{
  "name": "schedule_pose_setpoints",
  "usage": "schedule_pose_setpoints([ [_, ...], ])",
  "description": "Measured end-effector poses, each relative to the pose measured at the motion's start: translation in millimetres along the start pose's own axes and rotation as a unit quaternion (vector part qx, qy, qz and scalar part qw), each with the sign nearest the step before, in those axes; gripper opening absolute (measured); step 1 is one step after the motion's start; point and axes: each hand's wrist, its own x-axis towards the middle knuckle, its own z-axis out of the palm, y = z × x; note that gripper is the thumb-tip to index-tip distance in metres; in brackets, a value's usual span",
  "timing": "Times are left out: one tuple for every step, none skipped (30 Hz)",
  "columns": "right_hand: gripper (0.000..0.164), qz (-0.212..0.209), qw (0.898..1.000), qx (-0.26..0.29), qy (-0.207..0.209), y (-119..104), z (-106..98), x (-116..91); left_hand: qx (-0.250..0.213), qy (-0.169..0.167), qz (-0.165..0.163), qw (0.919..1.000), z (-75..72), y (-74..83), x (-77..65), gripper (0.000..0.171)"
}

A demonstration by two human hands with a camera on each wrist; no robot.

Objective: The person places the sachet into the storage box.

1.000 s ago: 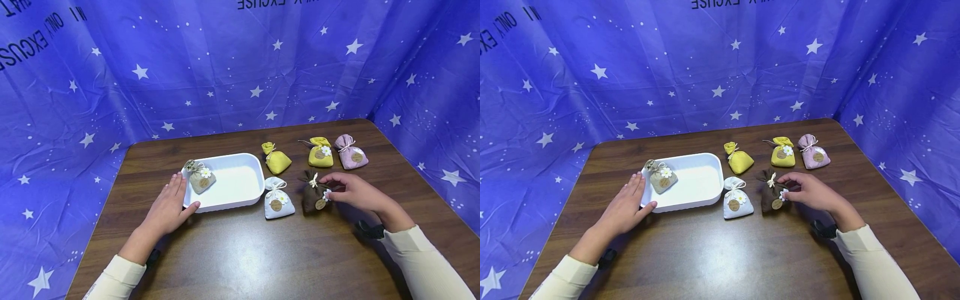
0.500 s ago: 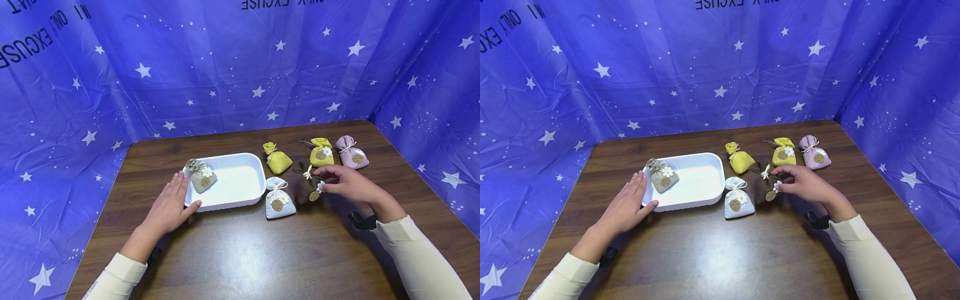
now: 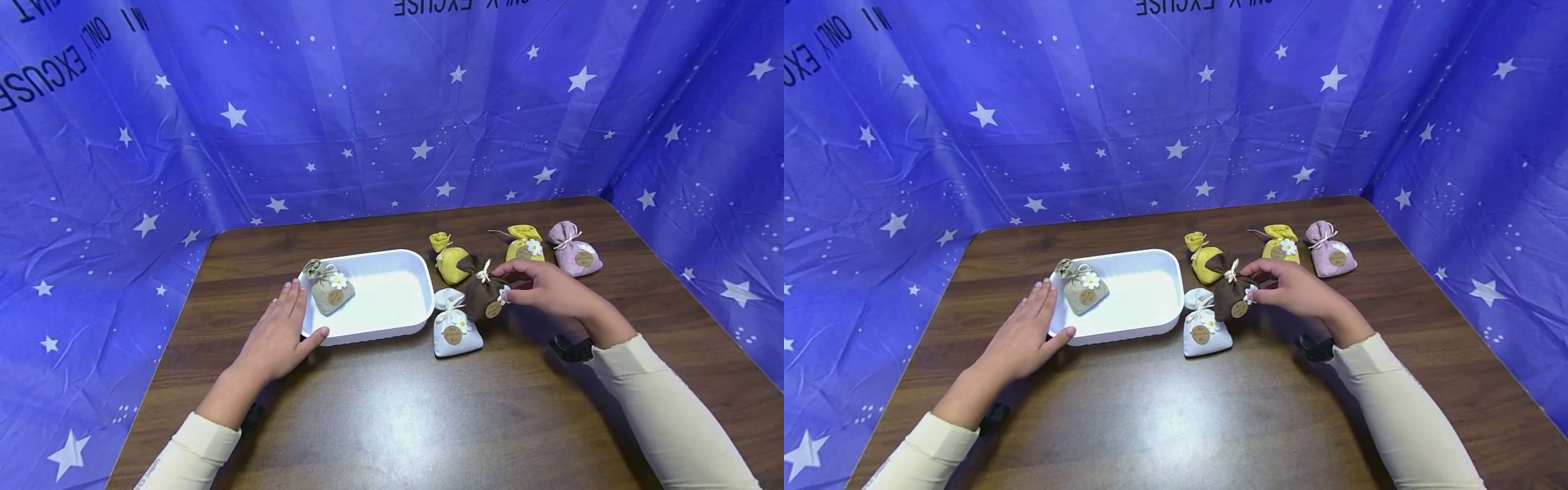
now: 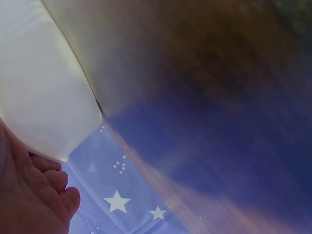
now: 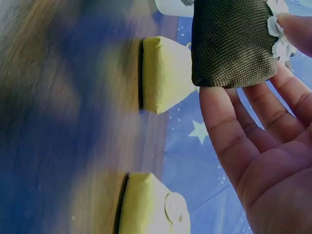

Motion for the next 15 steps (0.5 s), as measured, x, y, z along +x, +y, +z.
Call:
schedule_pose_setpoints([
  [0.035,0.003,1.000,0.006,-0.001,0.2,1.0,2.1,0.001,0.000,0.000,1.0000,-0.1,-0.1,-0.1,0.095],
  [0.035,0.004,1.000,0.013,-0.001,0.0,2.1,4.1,0.002,0.001,0.000,1.0000,-0.1,-0.3,0.0,0.095],
  [0.035,0.004,1.000,0.021,-0.002,0.2,3.3,6.2,0.003,0.002,0.000,1.0000,0.1,-0.4,0.2,0.095],
  [0.034,0.003,1.000,0.028,-0.001,-0.2,4.7,8.1,0.003,0.003,0.000,1.0000,0.3,-0.5,0.3,0.095],
  [0.034,0.002,0.999,0.034,-0.001,-0.8,6.2,10.1,0.004,0.004,0.001,1.0000,0.4,-0.5,0.3,0.095],
  [0.034,0.001,0.999,0.035,0.000,-1.4,7.3,11.8,0.004,0.004,0.001,1.0000,0.5,-0.5,0.3,0.095],
  [0.034,-0.001,0.999,0.034,0.000,-2.0,8.2,13.6,0.004,0.004,0.002,1.0000,0.7,-0.6,0.3,0.095],
  [0.033,-0.003,1.000,0.031,0.001,-2.7,8.9,15.3,0.005,0.004,0.002,1.0000,0.8,-0.6,0.3,0.095],
  [0.033,-0.004,1.000,0.031,0.002,-3.5,9.4,17.1,0.005,0.004,0.002,1.0000,0.8,-0.6,0.4,0.095],
  [0.033,-0.006,1.000,0.029,0.003,-4.1,9.7,18.8,0.005,0.004,0.002,1.0000,0.6,-0.6,0.2,0.095],
  [0.034,-0.007,0.999,0.032,0.002,-5.0,10.0,20.6,0.005,0.004,0.002,1.0000,0.4,-0.7,0.1,0.094],
  [0.034,-0.007,0.999,0.032,0.003,-5.4,10.1,22.6,0.005,0.004,0.001,1.0000,0.4,-0.7,0.1,0.094],
  [0.034,-0.008,0.999,0.033,0.002,-5.7,10.3,24.6,0.004,0.003,0.000,1.0000,0.3,-0.7,-0.1,0.095],
  [0.033,-0.009,0.999,0.036,0.001,-6.3,10.5,26.5,0.004,0.003,-0.001,1.0000,0.2,-0.8,-0.2,0.095],
  [0.033,-0.010,0.999,0.038,0.002,-6.7,10.7,28.2,0.004,0.003,-0.002,1.0000,0.0,-0.7,-0.2,0.095],
])
